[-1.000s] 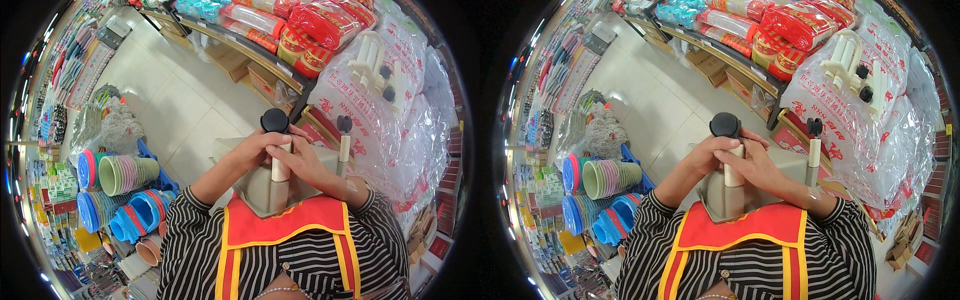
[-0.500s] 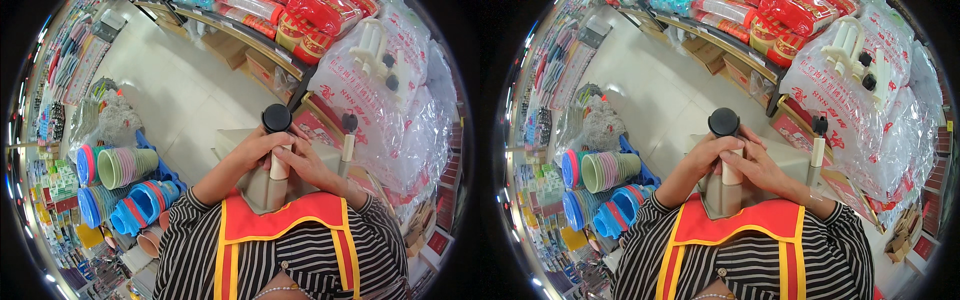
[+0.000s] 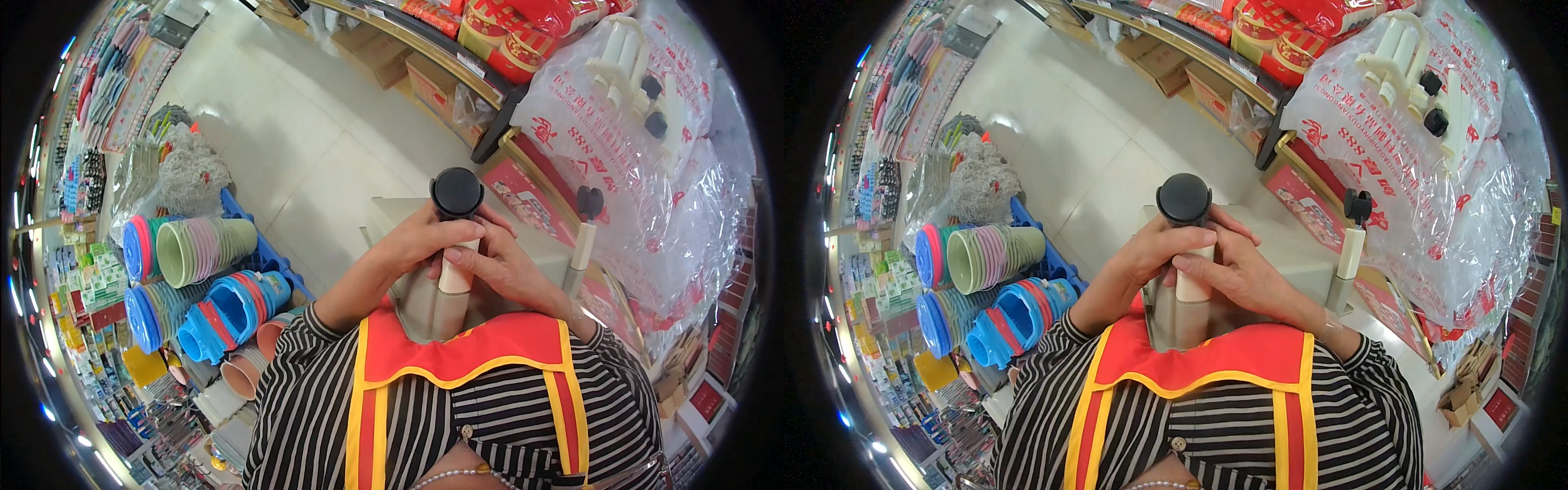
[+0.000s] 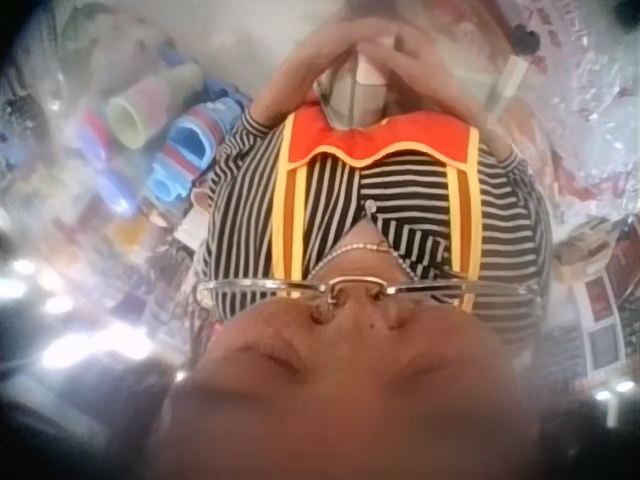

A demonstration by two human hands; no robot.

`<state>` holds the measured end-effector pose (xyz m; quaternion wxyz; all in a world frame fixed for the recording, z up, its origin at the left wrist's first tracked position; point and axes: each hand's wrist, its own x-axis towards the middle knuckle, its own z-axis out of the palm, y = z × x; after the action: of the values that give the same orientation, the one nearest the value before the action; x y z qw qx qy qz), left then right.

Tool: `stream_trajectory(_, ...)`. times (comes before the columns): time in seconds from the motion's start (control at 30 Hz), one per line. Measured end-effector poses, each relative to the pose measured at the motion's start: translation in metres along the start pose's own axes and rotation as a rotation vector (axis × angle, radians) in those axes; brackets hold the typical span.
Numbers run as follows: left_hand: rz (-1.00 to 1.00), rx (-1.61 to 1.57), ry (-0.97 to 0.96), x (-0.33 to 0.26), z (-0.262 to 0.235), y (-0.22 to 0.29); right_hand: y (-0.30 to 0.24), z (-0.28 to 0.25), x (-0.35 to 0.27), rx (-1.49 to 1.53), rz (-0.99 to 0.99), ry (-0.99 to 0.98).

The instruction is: The person assembles a dustpan by inserting two caster wheels into the base and securing them with black caps. They then hand the assembled dustpan to another person and continue adjusting the wheels.

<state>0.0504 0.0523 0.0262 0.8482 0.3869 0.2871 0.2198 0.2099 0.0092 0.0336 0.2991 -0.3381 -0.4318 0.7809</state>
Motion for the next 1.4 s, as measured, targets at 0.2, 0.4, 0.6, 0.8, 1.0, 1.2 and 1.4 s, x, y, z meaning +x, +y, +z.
stream_trajectory(0.2,-0.016,-0.012,0.029,0.002,0.0,-0.001,0.008,-0.009,0.003,0.085,0.008,-0.009)
stream_trajectory(0.4,-0.065,-0.058,-0.057,0.017,0.001,-0.003,0.01,-0.023,-0.005,-0.144,-0.063,0.139)
stream_trajectory(0.6,-0.073,-0.036,0.045,0.02,0.003,-0.011,-0.008,-0.022,-0.019,-0.429,-0.193,0.405)
stream_trajectory(0.8,-0.152,0.022,0.309,0.016,0.012,-0.01,-0.007,-0.031,-0.009,-0.675,-0.446,0.588)
stream_trajectory(1.0,-0.009,0.244,0.457,0.014,0.03,-0.001,0.005,-0.029,-0.002,-0.34,-0.472,0.552)
stream_trajectory(1.2,0.075,0.515,0.55,0.003,0.027,-0.004,0.017,-0.032,0.008,-0.253,-0.347,0.496)
stream_trajectory(1.4,0.376,0.46,0.658,-0.008,0.013,-0.019,0.013,-0.03,0.011,-0.307,-0.415,0.499)
